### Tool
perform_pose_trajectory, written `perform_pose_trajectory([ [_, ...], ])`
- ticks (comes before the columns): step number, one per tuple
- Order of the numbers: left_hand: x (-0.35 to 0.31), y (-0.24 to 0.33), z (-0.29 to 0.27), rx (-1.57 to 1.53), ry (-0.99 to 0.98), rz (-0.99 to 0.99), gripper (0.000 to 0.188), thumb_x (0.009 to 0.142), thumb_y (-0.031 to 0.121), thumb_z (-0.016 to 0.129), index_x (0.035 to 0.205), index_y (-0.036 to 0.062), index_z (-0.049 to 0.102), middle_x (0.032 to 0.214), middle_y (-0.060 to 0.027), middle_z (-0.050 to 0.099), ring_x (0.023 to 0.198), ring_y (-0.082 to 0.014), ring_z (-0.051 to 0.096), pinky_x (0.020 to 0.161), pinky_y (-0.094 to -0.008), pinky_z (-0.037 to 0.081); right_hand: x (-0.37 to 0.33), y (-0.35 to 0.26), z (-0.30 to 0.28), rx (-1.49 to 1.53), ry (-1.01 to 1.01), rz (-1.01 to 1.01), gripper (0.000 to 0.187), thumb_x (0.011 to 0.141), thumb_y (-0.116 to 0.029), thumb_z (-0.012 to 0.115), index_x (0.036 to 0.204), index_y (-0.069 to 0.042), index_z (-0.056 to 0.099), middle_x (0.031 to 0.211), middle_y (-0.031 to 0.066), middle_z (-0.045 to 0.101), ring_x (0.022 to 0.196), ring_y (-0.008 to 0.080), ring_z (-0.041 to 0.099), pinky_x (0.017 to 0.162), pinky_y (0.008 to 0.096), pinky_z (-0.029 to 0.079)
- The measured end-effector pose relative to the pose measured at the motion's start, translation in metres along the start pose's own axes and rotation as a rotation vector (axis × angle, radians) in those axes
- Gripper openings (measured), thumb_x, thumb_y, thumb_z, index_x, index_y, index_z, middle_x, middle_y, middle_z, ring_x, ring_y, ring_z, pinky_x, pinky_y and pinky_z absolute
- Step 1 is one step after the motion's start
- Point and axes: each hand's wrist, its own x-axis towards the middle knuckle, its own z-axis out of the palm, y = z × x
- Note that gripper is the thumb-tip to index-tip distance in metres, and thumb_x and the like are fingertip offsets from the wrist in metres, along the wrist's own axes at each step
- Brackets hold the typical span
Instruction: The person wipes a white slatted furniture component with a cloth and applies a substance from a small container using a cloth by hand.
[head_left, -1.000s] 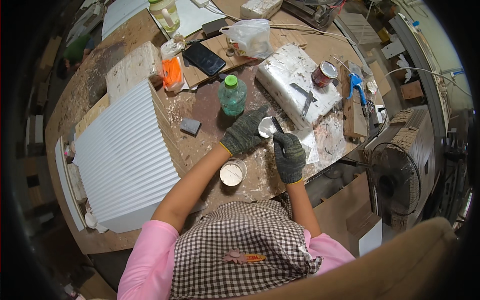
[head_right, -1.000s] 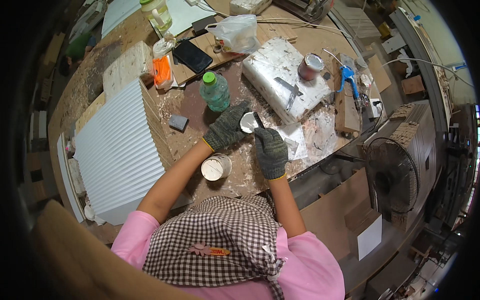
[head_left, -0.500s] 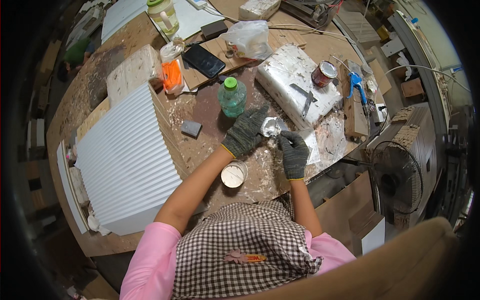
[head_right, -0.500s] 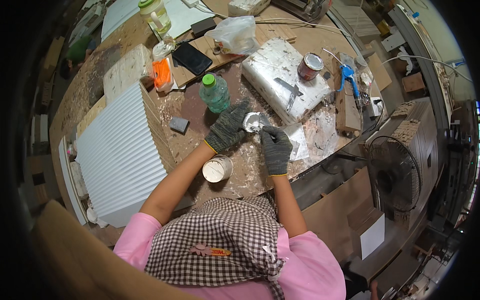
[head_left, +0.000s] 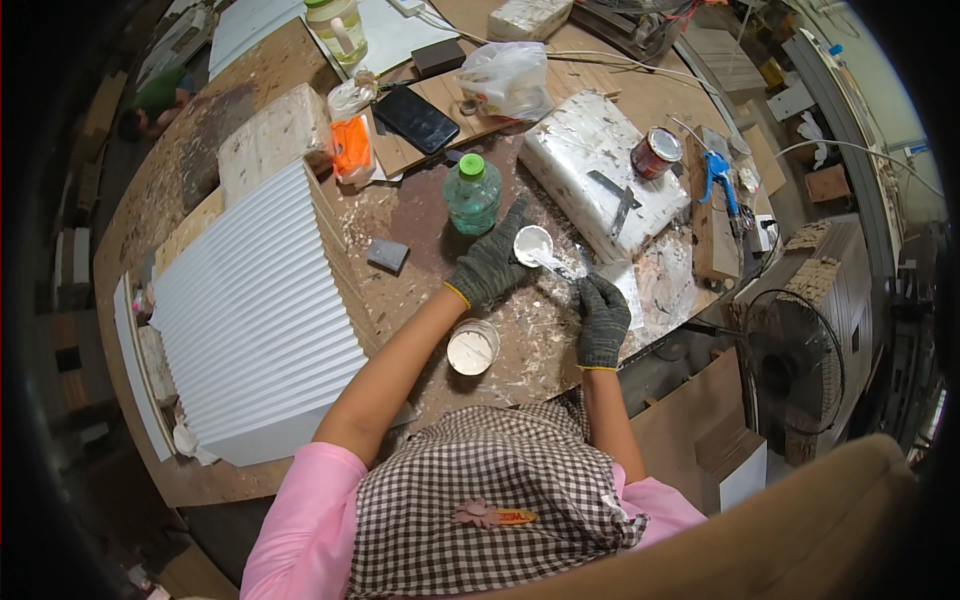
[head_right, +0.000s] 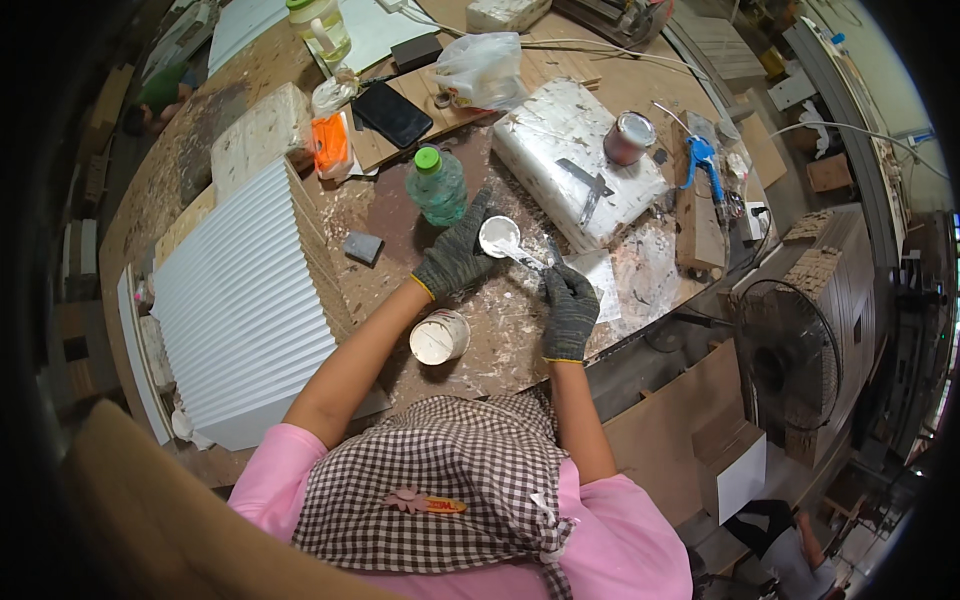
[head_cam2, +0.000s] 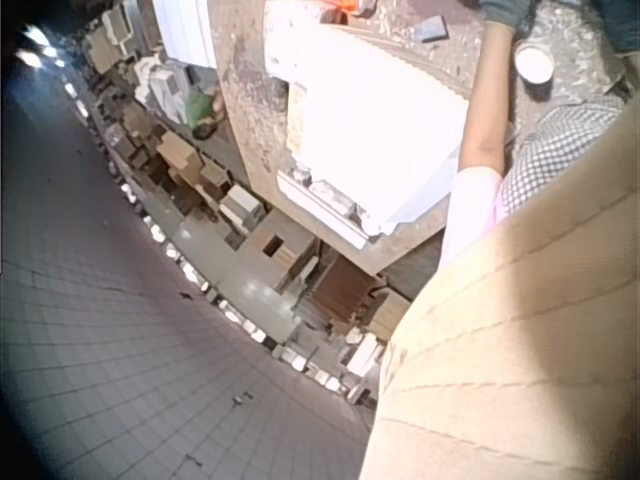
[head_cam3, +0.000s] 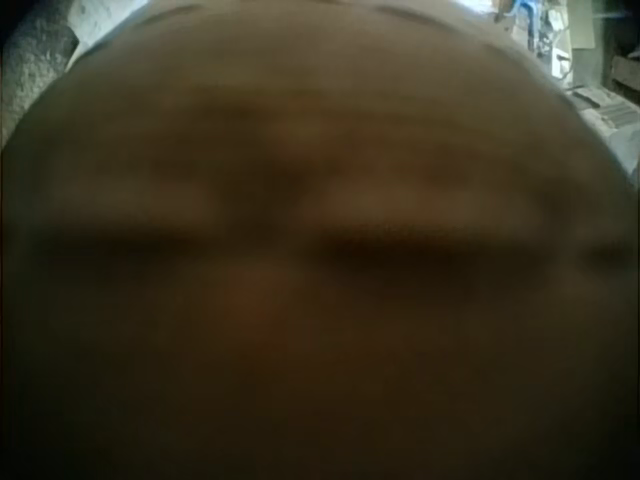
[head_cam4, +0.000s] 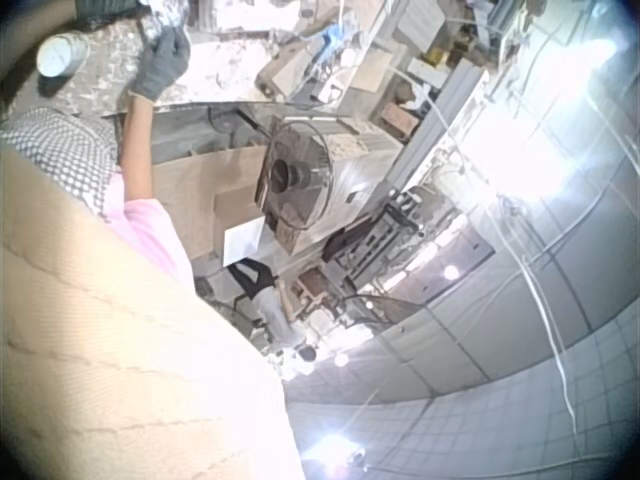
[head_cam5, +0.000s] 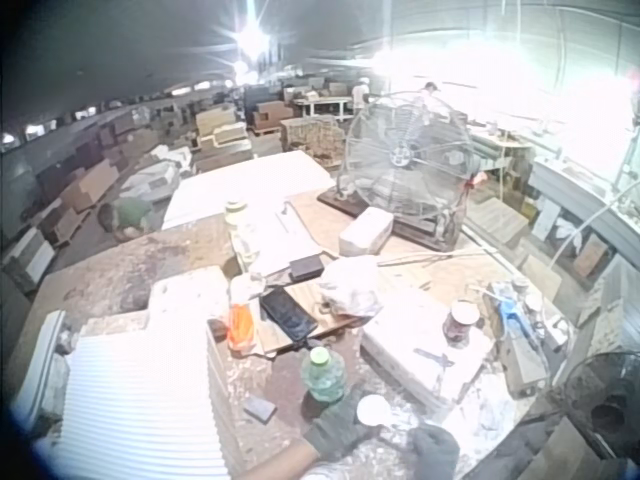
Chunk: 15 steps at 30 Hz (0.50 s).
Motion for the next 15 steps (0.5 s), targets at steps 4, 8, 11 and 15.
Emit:
perform_pose_trajectory([
  [4, 0.0, -0.013, -0.006, 0.097, 0.056, 0.052, 0.106, 0.075, 0.028, 0.083, 0.156, 0.0044, 0.019, 0.14, -0.0208, 0.051, 0.13, -0.0351, 0.05, 0.11, -0.0419, 0.04, -0.002, -0.005, -0.001, 0.043, -0.003, 0.028, 0.022, 0.089, -0.008, 0.073, 0.108, 0.002, 0.07, 0.093, 0.005, 0.07, 0.076, 0.0113, 0.062, 0.068, 0.0251, 0.052],
  [8, -0.002, -0.01, -0.011, 0.05, 0.003, 0.021, 0.1, 0.075, 0.031, 0.083, 0.153, 0.0045, 0.027, 0.142, -0.0205, 0.05, 0.131, -0.0351, 0.05, 0.111, -0.0412, 0.04, -0.005, -0.012, 0.002, -0.119, -0.015, -0.152, 0.018, 0.09, -0.006, 0.072, 0.105, 0.001, 0.069, 0.092, 0.006, 0.07, 0.077, 0.0131, 0.064, 0.07, 0.0269, 0.054],
  [11, -0.001, -0.006, -0.008, 0.095, -0.046, 0.031, 0.094, 0.075, 0.032, 0.082, 0.15, 0.0038, 0.033, 0.142, -0.021, 0.049, 0.132, -0.0356, 0.048, 0.112, -0.0411, 0.039, -0.01, -0.023, 0.009, -0.375, -0.077, -0.502, 0.016, 0.09, -0.005, 0.07, 0.105, -0.002, 0.07, 0.094, 0.008, 0.07, 0.08, 0.0162, 0.067, 0.072, 0.0292, 0.055],
  [15, 0.004, -0.003, -0.002, 0.185, -0.051, 0.227, 0.089, 0.077, 0.031, 0.081, 0.149, 0.0033, 0.037, 0.143, -0.0219, 0.048, 0.132, -0.0366, 0.048, 0.113, -0.0423, 0.038, -0.008, -0.029, 0.013, -0.725, -0.222, -0.896, 0.016, 0.089, -0.003, 0.067, 0.105, -0.006, 0.07, 0.097, 0.0128, 0.069, 0.086, 0.0263, 0.069, 0.077, 0.035, 0.056],
])
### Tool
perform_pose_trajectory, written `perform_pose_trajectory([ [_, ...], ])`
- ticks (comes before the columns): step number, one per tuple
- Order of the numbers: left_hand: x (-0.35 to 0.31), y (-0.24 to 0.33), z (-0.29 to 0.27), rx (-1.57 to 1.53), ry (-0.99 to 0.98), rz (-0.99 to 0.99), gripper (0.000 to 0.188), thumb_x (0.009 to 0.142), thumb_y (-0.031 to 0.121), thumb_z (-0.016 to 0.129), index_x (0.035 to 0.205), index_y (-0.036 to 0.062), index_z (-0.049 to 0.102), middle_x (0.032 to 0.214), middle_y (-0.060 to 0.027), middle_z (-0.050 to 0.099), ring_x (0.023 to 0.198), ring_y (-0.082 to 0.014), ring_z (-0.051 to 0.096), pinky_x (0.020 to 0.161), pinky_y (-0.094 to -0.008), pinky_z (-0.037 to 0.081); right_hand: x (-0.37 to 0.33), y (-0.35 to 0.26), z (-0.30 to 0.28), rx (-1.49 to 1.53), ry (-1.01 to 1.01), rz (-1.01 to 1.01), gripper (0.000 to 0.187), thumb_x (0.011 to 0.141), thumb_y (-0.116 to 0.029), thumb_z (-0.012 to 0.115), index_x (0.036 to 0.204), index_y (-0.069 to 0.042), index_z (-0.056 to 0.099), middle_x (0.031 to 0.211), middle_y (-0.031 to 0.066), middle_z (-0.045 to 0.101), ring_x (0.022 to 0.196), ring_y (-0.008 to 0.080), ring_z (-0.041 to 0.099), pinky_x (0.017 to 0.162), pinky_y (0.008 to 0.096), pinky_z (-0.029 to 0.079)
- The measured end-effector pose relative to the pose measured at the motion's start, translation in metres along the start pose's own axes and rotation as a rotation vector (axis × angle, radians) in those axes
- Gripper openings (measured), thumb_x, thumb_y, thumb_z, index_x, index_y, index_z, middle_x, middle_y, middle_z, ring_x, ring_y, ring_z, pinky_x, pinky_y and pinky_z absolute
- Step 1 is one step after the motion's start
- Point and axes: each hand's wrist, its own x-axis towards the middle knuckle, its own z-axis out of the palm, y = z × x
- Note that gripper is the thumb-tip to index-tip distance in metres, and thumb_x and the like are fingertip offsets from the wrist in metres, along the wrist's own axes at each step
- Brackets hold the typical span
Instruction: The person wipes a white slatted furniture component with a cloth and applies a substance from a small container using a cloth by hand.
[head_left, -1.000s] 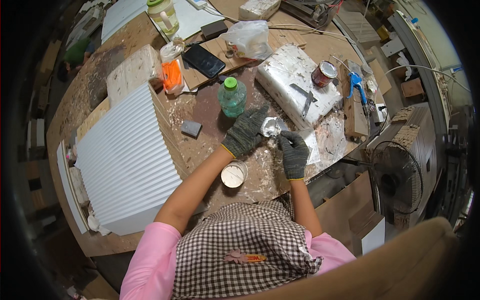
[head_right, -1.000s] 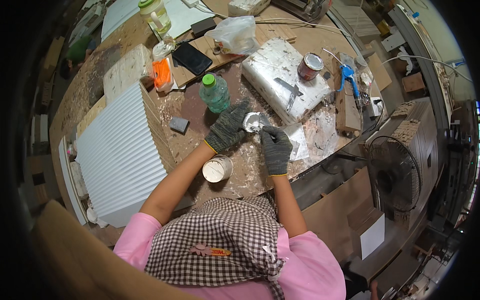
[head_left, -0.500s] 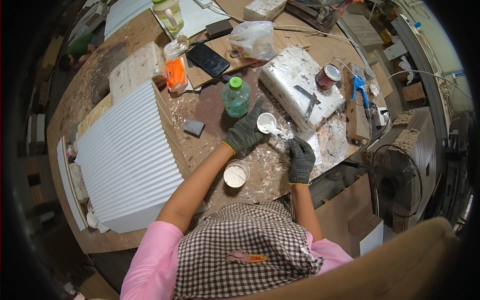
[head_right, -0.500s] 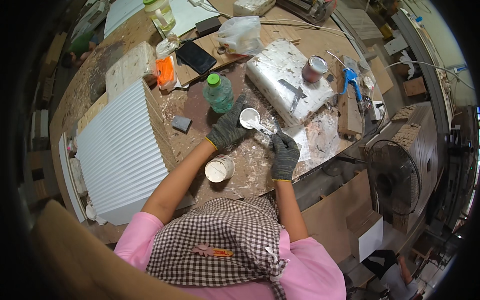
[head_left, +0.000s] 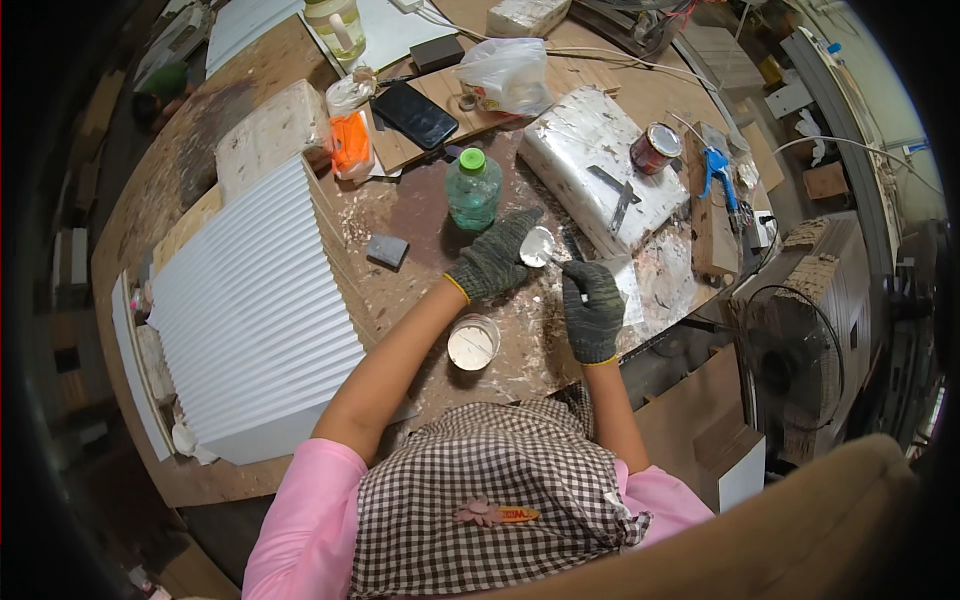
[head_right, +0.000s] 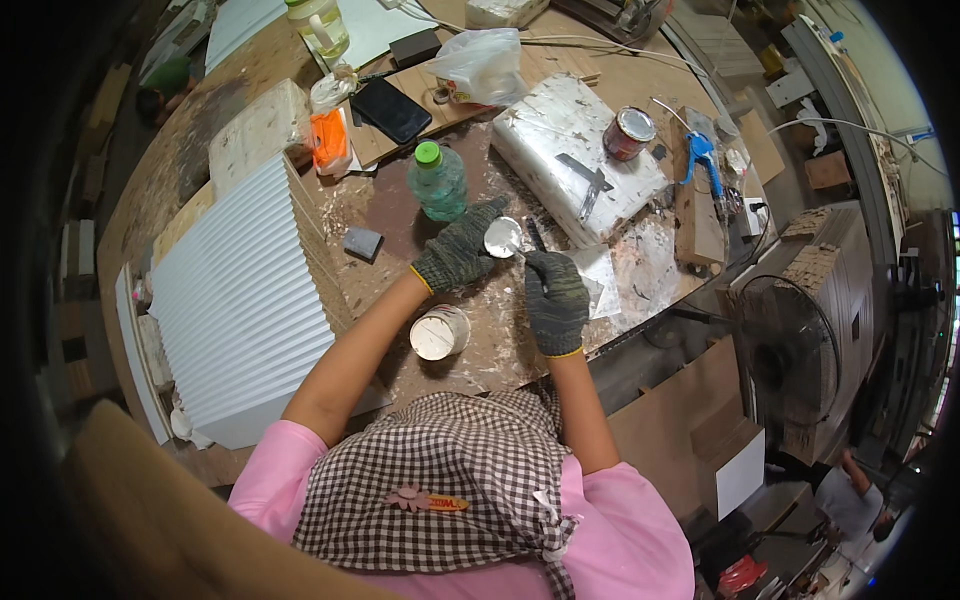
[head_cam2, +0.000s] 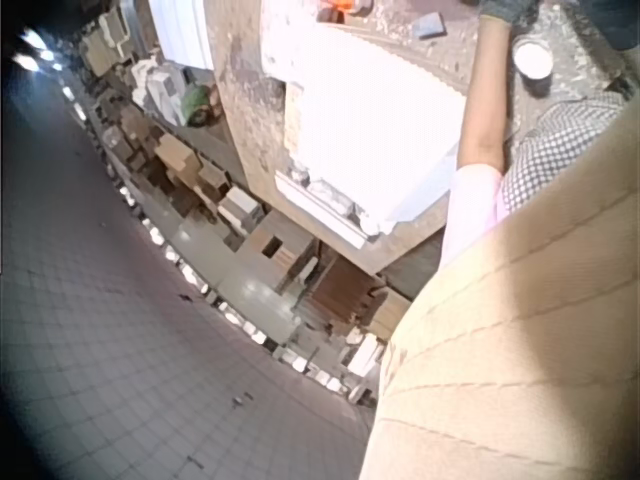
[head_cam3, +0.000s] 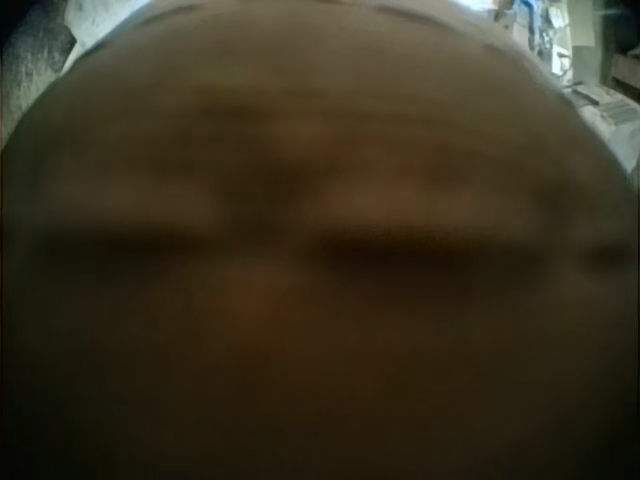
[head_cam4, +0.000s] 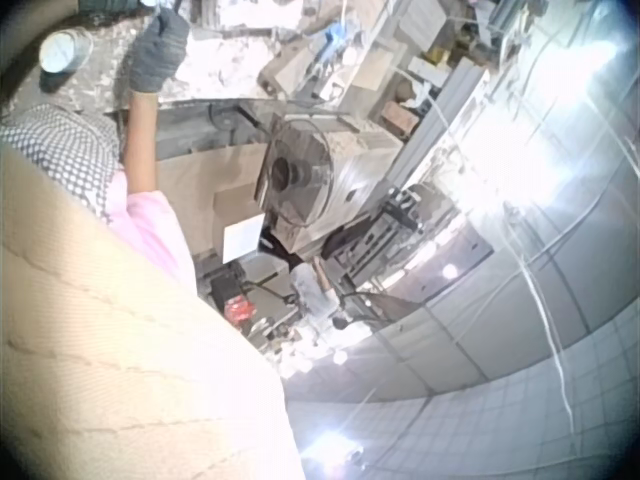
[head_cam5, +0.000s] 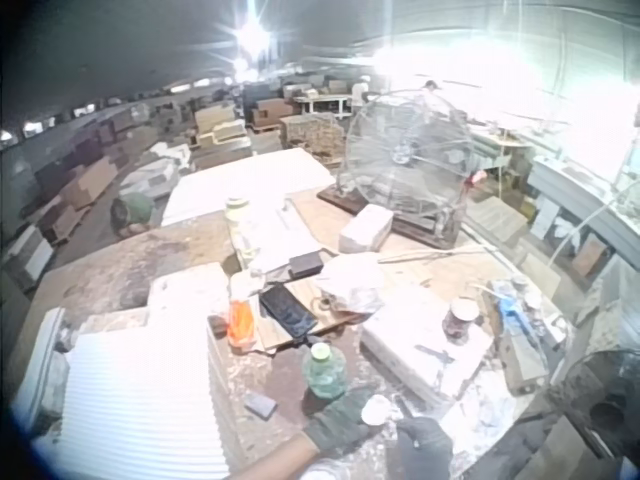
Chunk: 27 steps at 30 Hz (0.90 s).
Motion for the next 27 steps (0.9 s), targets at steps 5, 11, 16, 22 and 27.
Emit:
perform_pose_trajectory([
  [5, -0.001, 0.0, 0.001, -0.013, 0.036, -0.01, 0.09, 0.074, 0.031, 0.084, 0.146, 0.0014, 0.039, 0.138, -0.0228, 0.053, 0.128, -0.037, 0.051, 0.111, -0.0421, 0.04, 0.015, -0.002, -0.004, -0.079, 0.121, -0.044, 0.023, 0.088, 0.001, 0.066, 0.109, -0.007, 0.071, 0.101, 0.0126, 0.071, 0.093, 0.0276, 0.07, 0.083, 0.0358, 0.055],
  [11, -0.004, 0.001, -0.004, -0.018, 0.015, -0.077, 0.093, 0.073, 0.032, 0.085, 0.147, 0.0016, 0.038, 0.139, -0.0229, 0.052, 0.128, -0.037, 0.051, 0.111, -0.0424, 0.04, 0.064, 0.052, -0.037, 0.44, 0.288, 0.438, 0.015, 0.098, -0.008, 0.06, 0.111, -0.005, 0.065, 0.095, 0.0089, 0.068, 0.084, 0.0152, 0.067, 0.075, 0.0293, 0.054],
  [16, -0.005, -0.002, -0.002, -0.006, 0.011, -0.101, 0.092, 0.074, 0.03, 0.084, 0.147, 0.0019, 0.037, 0.14, -0.023, 0.05, 0.128, -0.0372, 0.051, 0.111, -0.0422, 0.04, 0.092, 0.084, -0.048, -0.028, 0.08, 0.314, 0.022, 0.089, -0.022, 0.071, 0.105, -0.007, 0.071, 0.101, 0.0166, 0.068, 0.092, 0.0288, 0.066, 0.085, 0.0369, 0.051],
  [22, -0.004, 0.006, -0.005, 0.004, -0.009, -0.05, 0.089, 0.076, 0.029, 0.082, 0.147, 0.0018, 0.036, 0.14, -0.0239, 0.05, 0.129, -0.0374, 0.051, 0.111, -0.0428, 0.04, 0.058, 0.006, -0.046, 0.153, -0.065, 0.328, 0.034, 0.082, -0.028, 0.081, 0.108, -0.007, 0.073, 0.092, 0.0121, 0.071, 0.084, 0.0222, 0.068, 0.08, 0.0335, 0.053],
  [27, -0.002, -0.008, 0.001, 0.074, -0.034, 0.053, 0.087, 0.077, 0.028, 0.08, 0.148, 0.0027, 0.037, 0.143, -0.023, 0.047, 0.132, -0.0374, 0.047, 0.114, -0.0426, 0.036, 0.01, -0.011, 0.007, -0.111, -0.305, 0.293, 0.031, 0.09, -0.032, 0.069, 0.109, -0.007, 0.07, 0.103, 0.0148, 0.072, 0.095, 0.0314, 0.069, 0.085, 0.04, 0.053],
])
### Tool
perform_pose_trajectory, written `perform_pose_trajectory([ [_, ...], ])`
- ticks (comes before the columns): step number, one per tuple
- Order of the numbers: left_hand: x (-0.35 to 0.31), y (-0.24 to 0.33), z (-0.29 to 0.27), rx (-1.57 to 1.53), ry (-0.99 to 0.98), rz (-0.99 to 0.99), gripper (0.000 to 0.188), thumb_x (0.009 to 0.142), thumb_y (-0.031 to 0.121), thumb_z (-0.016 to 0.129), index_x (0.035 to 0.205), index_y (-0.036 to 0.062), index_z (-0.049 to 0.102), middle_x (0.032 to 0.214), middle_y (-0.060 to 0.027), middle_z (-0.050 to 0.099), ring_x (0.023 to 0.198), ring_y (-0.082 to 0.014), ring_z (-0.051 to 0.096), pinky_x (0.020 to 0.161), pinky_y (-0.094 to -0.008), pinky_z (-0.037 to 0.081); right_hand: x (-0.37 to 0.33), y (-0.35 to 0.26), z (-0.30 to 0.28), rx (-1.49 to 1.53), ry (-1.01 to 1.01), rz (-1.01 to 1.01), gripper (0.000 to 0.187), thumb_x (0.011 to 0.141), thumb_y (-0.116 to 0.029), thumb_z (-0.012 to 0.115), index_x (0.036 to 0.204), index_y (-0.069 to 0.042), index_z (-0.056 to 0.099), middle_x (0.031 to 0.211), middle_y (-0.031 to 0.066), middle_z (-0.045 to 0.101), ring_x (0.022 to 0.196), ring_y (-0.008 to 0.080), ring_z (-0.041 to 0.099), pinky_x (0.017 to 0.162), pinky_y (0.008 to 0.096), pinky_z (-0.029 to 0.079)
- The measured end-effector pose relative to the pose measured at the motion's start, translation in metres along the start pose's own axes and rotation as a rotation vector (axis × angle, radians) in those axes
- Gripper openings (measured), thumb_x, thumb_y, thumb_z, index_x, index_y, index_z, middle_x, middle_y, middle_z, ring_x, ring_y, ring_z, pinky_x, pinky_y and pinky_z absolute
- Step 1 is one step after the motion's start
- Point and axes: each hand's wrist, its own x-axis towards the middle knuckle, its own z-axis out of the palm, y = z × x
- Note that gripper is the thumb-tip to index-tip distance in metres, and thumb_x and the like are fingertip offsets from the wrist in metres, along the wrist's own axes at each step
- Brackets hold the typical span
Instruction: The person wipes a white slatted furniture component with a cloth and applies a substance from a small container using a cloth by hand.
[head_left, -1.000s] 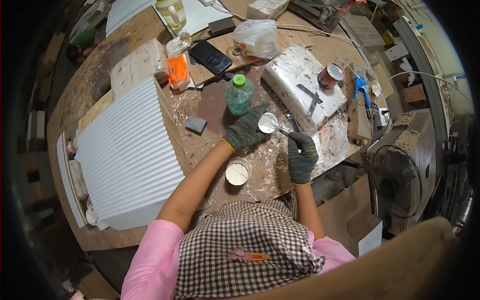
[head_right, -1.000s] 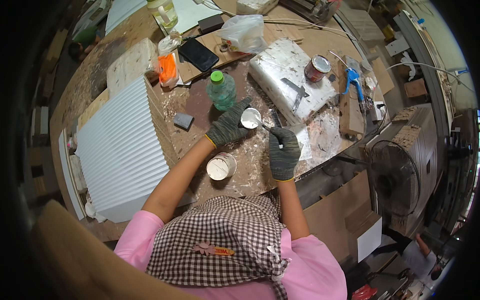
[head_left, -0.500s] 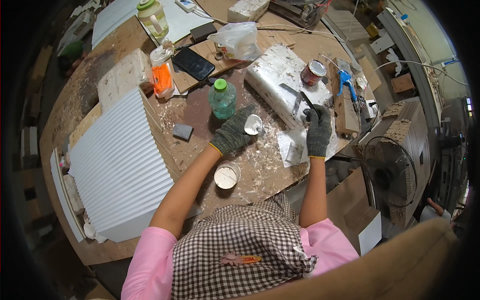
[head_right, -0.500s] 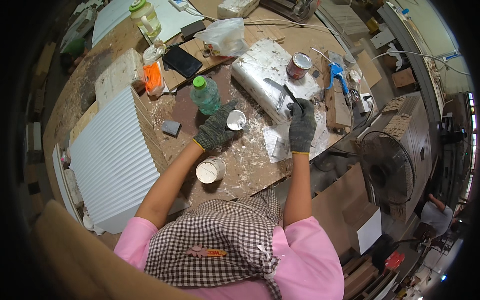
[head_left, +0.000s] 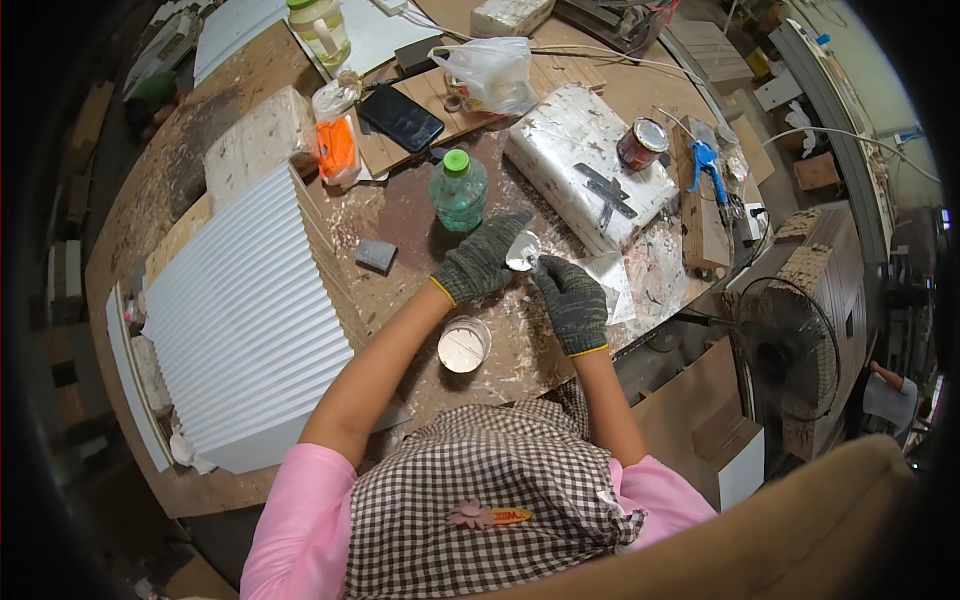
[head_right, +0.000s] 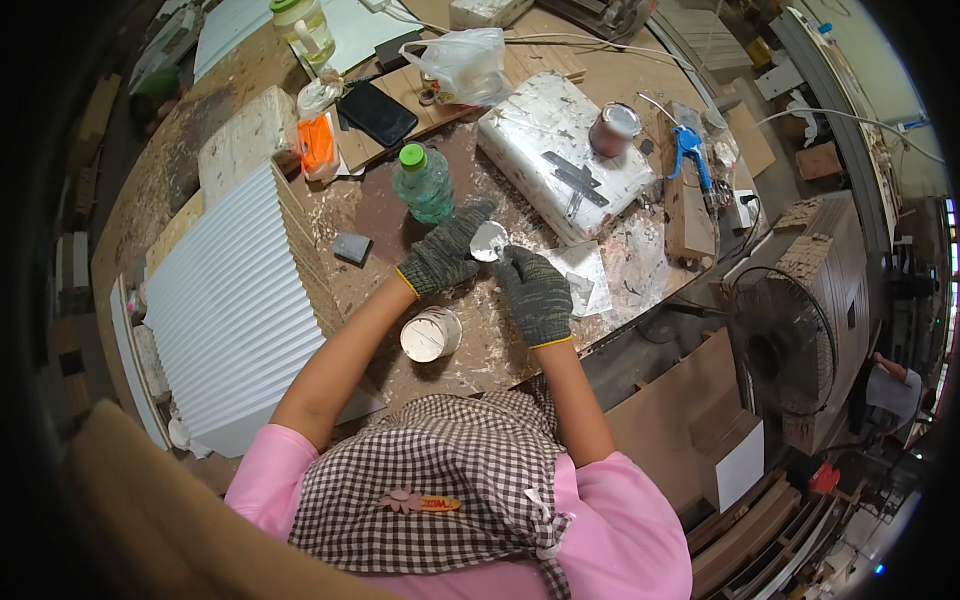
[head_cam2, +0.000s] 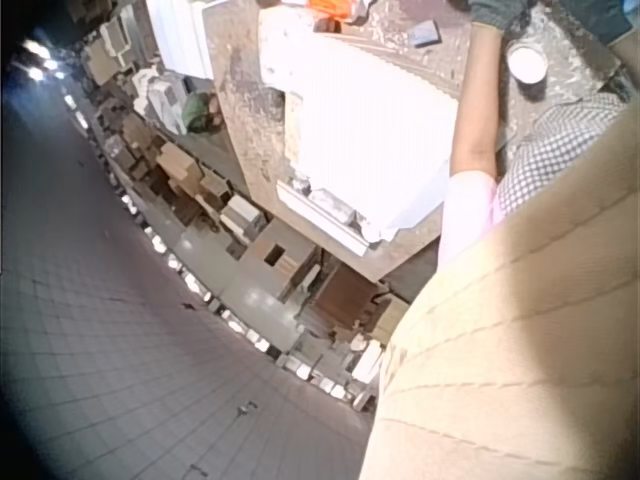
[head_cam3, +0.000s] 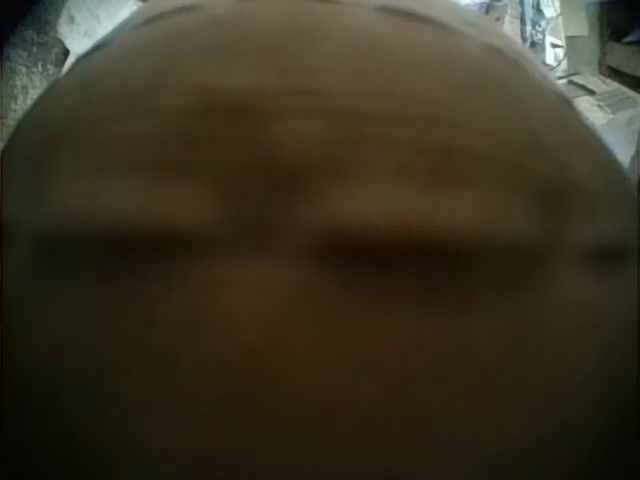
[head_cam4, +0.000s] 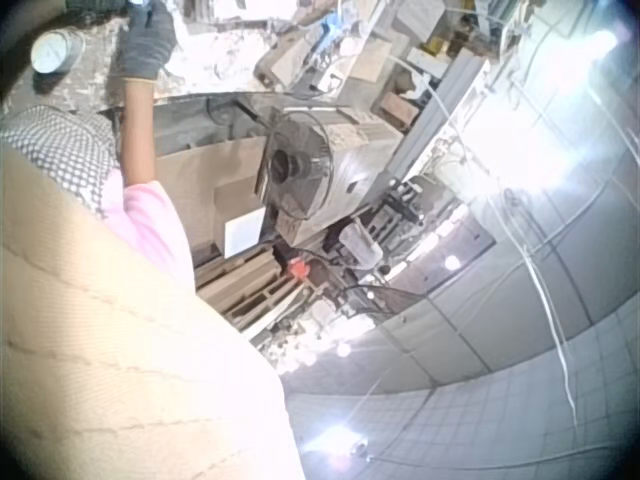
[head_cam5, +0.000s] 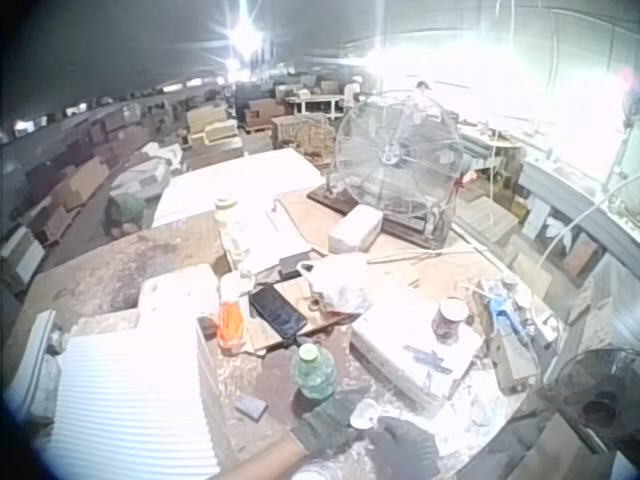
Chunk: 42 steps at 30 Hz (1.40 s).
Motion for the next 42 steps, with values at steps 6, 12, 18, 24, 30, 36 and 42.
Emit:
perform_pose_trajectory([
  [6, 0.004, 0.005, -0.003, 0.11, -0.064, 0.109, 0.088, 0.077, 0.028, 0.079, 0.149, 0.0045, 0.036, 0.145, -0.0216, 0.046, 0.133, -0.0376, 0.046, 0.115, -0.043, 0.034, 0.012, -0.002, -0.004, -0.267, 0.085, -0.247, 0.02, 0.088, -0.016, 0.063, 0.106, -0.01, 0.07, 0.102, 0.0145, 0.07, 0.093, 0.0331, 0.067, 0.08, 0.0429, 0.053],
  [12, 0.01, 0.024, -0.006, 0.124, -0.101, 0.097, 0.09, 0.076, 0.035, 0.08, 0.149, 0.0049, 0.037, 0.142, -0.0225, 0.049, 0.131, -0.0387, 0.047, 0.113, -0.0454, 0.036, 0.009, 0.007, -0.006, -0.312, 0.016, -0.299, 0.026, 0.082, -0.009, 0.062, 0.108, -0.01, 0.068, 0.102, 0.0162, 0.068, 0.092, 0.0347, 0.066, 0.08, 0.0439, 0.053],
  [18, 0.007, 0.024, 0.002, 0.202, -0.043, 0.223, 0.087, 0.078, 0.044, 0.078, 0.146, 0.0032, 0.041, 0.138, -0.0229, 0.053, 0.128, -0.0399, 0.051, 0.111, -0.047, 0.038, -0.008, 0.017, 0.008, -0.049, 0.136, -0.214, 0.019, 0.094, -0.015, 0.054, 0.102, -0.003, 0.067, 0.096, 0.0182, 0.067, 0.087, 0.0368, 0.064, 0.082, 0.0475, 0.051],
  [24, 0.01, 0.03, -0.007, 0.286, -0.142, 0.184, 0.091, 0.071, 0.041, 0.082, 0.142, 0.0, 0.043, 0.136, -0.0246, 0.052, 0.125, -0.0416, 0.05, 0.108, -0.0486, 0.04, -0.011, 0.013, 0.004, 0.352, 0.136, 0.162, 0.027, 0.091, -0.026, 0.063, 0.101, -0.002, 0.072, 0.092, 0.0186, 0.071, 0.085, 0.033, 0.069, 0.078, 0.0407, 0.053],
  [30, 0.018, 0.017, 0.0, 0.188, -0.093, 0.245, 0.096, 0.072, 0.04, 0.083, 0.146, -0.0018, 0.038, 0.136, -0.0255, 0.052, 0.125, -0.0423, 0.05, 0.107, -0.0487, 0.04, -0.006, 0.031, 0.014, 0.522, 0.104, 0.367, 0.03, 0.091, -0.028, 0.066, 0.105, -0.003, 0.073, 0.096, 0.0127, 0.074, 0.082, 0.0233, 0.069, 0.077, 0.036, 0.054],
  [36, 0.007, 0.015, 0.004, 0.164, 0.085, 0.193, 0.095, 0.072, 0.046, 0.084, 0.14, -0.0059, 0.042, 0.126, -0.0247, 0.059, 0.118, -0.0374, 0.058, 0.105, -0.0447, 0.045, -0.016, 0.05, 0.021, 0.698, 0.199, 0.383, 0.029, 0.093, -0.029, 0.066, 0.104, -0.003, 0.074, 0.082, 0.0049, 0.07, 0.072, 0.0104, 0.06, 0.067, 0.0289, 0.051],
  [42, 0.006, 0.006, 0.014, -0.131, 0.142, 0.017, 0.088, 0.075, 0.034, 0.083, 0.143, -0.0002, 0.039, 0.133, -0.0225, 0.053, 0.126, -0.0375, 0.051, 0.111, -0.0437, 0.04, -0.019, 0.045, -0.01, 0.858, 0.241, 0.459, 0.021, 0.093, -0.014, 0.069, 0.107, 0.002, 0.072, 0.082, 0.0015, 0.067, 0.064, 0.0081, 0.054, 0.058, 0.0237, 0.046],
])
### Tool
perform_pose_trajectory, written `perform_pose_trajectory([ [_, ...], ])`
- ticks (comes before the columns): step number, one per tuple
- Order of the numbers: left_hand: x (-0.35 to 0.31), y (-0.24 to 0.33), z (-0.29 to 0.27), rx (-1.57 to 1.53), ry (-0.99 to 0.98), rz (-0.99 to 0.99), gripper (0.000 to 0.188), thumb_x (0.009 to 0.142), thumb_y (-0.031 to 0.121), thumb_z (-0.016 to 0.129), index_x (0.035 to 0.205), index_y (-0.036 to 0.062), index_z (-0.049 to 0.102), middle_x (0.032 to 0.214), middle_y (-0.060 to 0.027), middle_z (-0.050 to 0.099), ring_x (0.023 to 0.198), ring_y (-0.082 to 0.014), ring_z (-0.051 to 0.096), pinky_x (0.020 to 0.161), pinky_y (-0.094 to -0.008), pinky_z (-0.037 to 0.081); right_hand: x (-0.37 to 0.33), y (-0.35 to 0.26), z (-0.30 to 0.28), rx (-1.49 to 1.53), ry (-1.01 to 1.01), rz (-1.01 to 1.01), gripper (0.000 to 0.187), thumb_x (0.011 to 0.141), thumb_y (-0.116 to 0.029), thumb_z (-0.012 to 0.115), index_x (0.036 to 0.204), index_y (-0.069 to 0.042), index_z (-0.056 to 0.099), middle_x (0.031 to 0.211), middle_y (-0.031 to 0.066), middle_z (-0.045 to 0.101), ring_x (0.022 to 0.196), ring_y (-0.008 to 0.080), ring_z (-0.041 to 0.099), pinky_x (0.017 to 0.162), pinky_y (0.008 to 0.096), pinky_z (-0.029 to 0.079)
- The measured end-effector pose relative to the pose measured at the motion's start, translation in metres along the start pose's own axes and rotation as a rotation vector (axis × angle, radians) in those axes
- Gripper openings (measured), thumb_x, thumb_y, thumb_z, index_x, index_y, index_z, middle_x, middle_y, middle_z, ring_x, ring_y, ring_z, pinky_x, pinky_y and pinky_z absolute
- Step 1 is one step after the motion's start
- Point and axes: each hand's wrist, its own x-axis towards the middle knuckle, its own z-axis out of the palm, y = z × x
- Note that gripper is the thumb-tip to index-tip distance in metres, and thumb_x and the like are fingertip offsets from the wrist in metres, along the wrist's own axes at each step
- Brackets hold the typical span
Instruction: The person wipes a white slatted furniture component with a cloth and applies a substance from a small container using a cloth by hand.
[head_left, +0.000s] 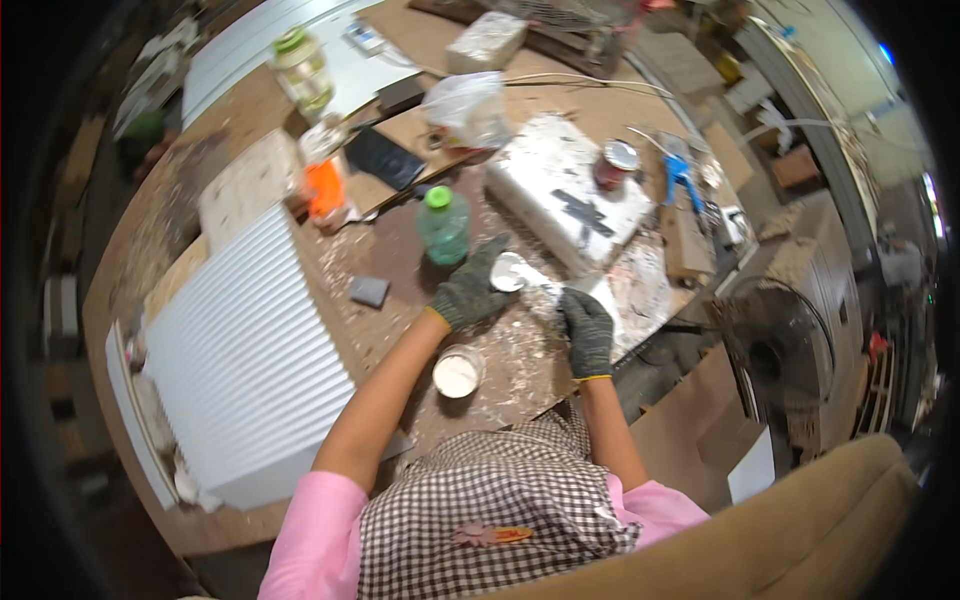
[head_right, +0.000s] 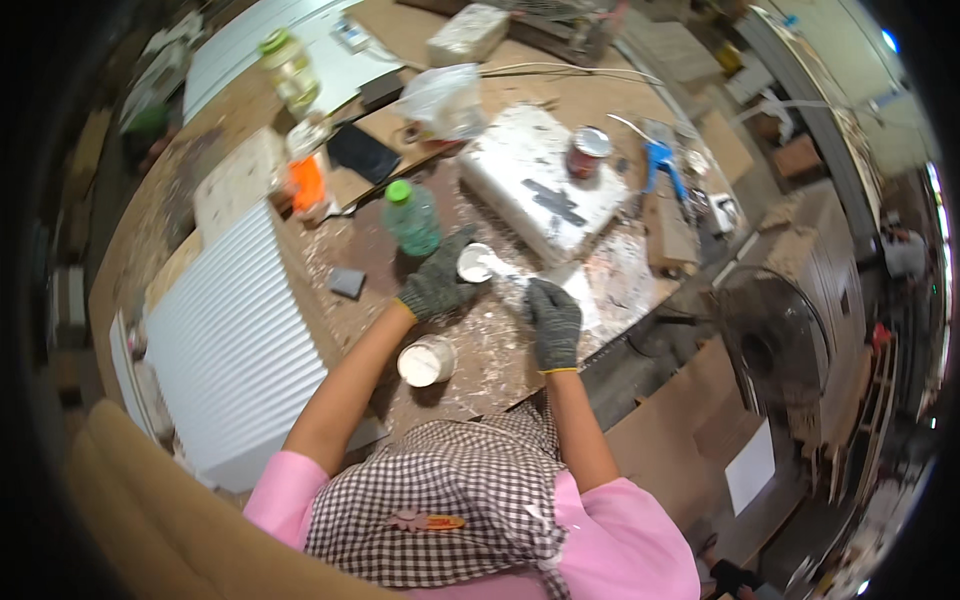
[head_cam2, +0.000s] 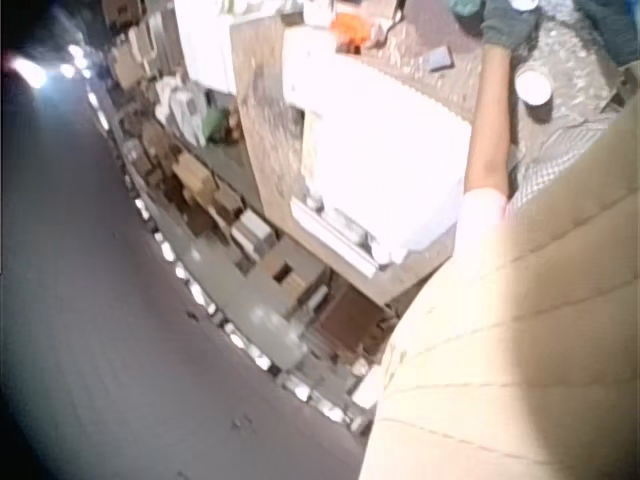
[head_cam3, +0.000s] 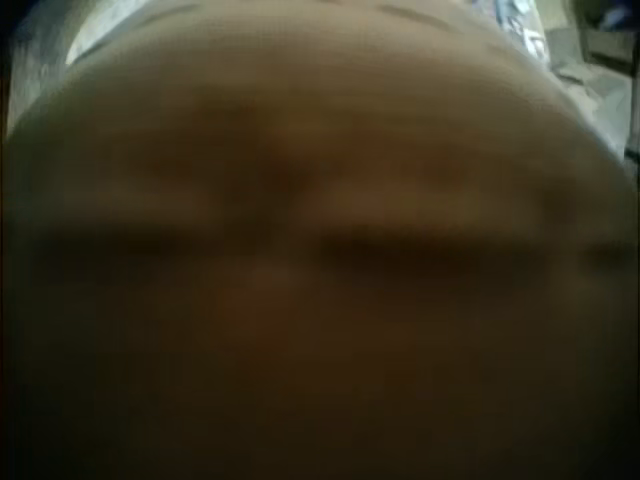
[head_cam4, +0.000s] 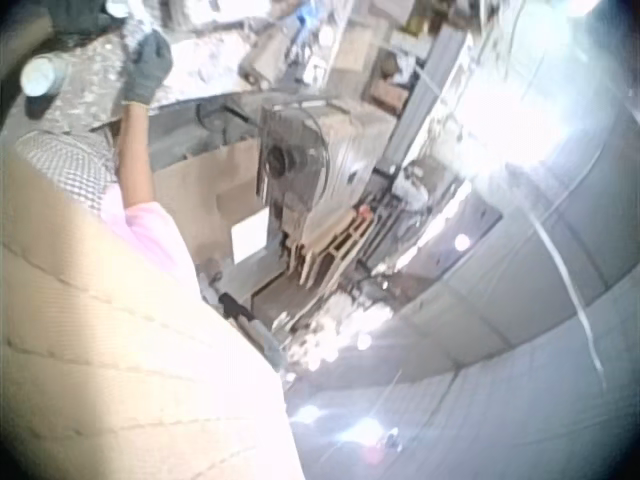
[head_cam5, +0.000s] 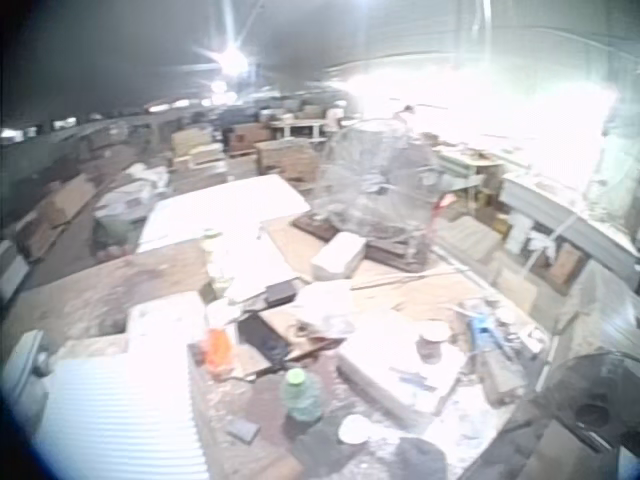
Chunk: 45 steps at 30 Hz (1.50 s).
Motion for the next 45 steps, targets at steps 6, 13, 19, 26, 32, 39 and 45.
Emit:
perform_pose_trajectory([
  [6, -0.011, 0.004, -0.031, 0.009, -0.059, -0.208, 0.082, 0.082, 0.021, 0.076, 0.148, -0.001, 0.034, 0.137, -0.0221, 0.053, 0.128, -0.0339, 0.052, 0.11, -0.0413, 0.041, 0.005, 0.002, 0.013, 0.151, -0.038, 0.125, 0.021, 0.091, -0.009, 0.07, 0.11, 0.003, 0.071, 0.092, 0.0036, 0.07, 0.073, 0.0101, 0.061, 0.064, 0.0239, 0.05],
  [13, -0.055, 0.01, -0.048, 0.183, 0.004, -0.231, 0.063, 0.084, 0.014, 0.067, 0.142, 0.0043, 0.045, 0.13, -0.0223, 0.057, 0.122, -0.0391, 0.054, 0.107, -0.0448, 0.042, 0.012, 0.008, 0.011, 0.29, -0.057, 0.254, 0.021, 0.09, -0.003, 0.067, 0.11, 0.002, 0.068, 0.094, 0.0053, 0.07, 0.076, 0.0129, 0.063, 0.064, 0.0245, 0.052],
  [19, -0.058, 0.012, -0.041, 0.478, -0.149, -0.376, 0.045, 0.083, 0.021, 0.068, 0.124, 0.0062, 0.058, 0.115, -0.0217, 0.062, 0.108, -0.0394, 0.058, 0.097, -0.0477, 0.046, 0.007, 0.002, 0.013, 0.342, -0.084, 0.279, 0.022, 0.09, -0.003, 0.067, 0.112, 0.001, 0.068, 0.093, 0.0044, 0.069, 0.074, 0.0128, 0.062, 0.061, 0.024, 0.051],
  [26, -0.061, 0.009, -0.039, 0.594, -0.203, -0.328, 0.034, 0.083, 0.026, 0.068, 0.112, 0.0081, 0.063, 0.106, -0.0198, 0.065, 0.103, -0.0381, 0.061, 0.093, -0.0482, 0.048, 0.004, -0.003, 0.014, 0.403, -0.076, 0.263, 0.022, 0.092, -0.007, 0.068, 0.112, 0.002, 0.069, 0.086, 0.0041, 0.069, 0.064, 0.0105, 0.058, 0.055, 0.0228, 0.048],
  [32, -0.058, 0.017, -0.044, 0.189, 0.036, -0.364, 0.037, 0.081, 0.023, 0.072, 0.113, 0.0063, 0.064, 0.109, -0.0179, 0.067, 0.1, -0.0367, 0.064, 0.091, -0.0453, 0.051, 0.002, -0.002, 0.029, -0.219, -0.062, -0.225, 0.017, 0.094, -0.013, 0.067, 0.104, -0.002, 0.073, 0.089, 0.0081, 0.072, 0.072, 0.0181, 0.066, 0.067, 0.0308, 0.054],
  [39, -0.052, 0.024, -0.046, -0.107, -0.057, -0.472, 0.044, 0.077, 0.018, 0.078, 0.117, 0.0048, 0.065, 0.109, -0.0146, 0.069, 0.099, -0.0265, 0.067, 0.09, -0.0375, 0.053, 0.018, -0.021, 0.067, -0.985, -0.168, -0.905, 0.015, 0.088, -0.018, 0.065, 0.099, -0.008, 0.07, 0.094, 0.0158, 0.069, 0.088, 0.0344, 0.066, 0.08, 0.0442, 0.052],
  [45, -0.048, 0.028, -0.044, -0.121, -0.08, -0.358, 0.042, 0.08, 0.02, 0.076, 0.117, 0.0043, 0.065, 0.108, -0.0145, 0.069, 0.098, -0.0258, 0.067, 0.091, -0.037, 0.052, 0.021, -0.024, 0.077, -1.087, -0.297, -0.868, 0.014, 0.087, -0.017, 0.063, 0.097, -0.008, 0.069, 0.093, 0.0165, 0.066, 0.09, 0.0359, 0.064, 0.081, 0.0468, 0.051],
])
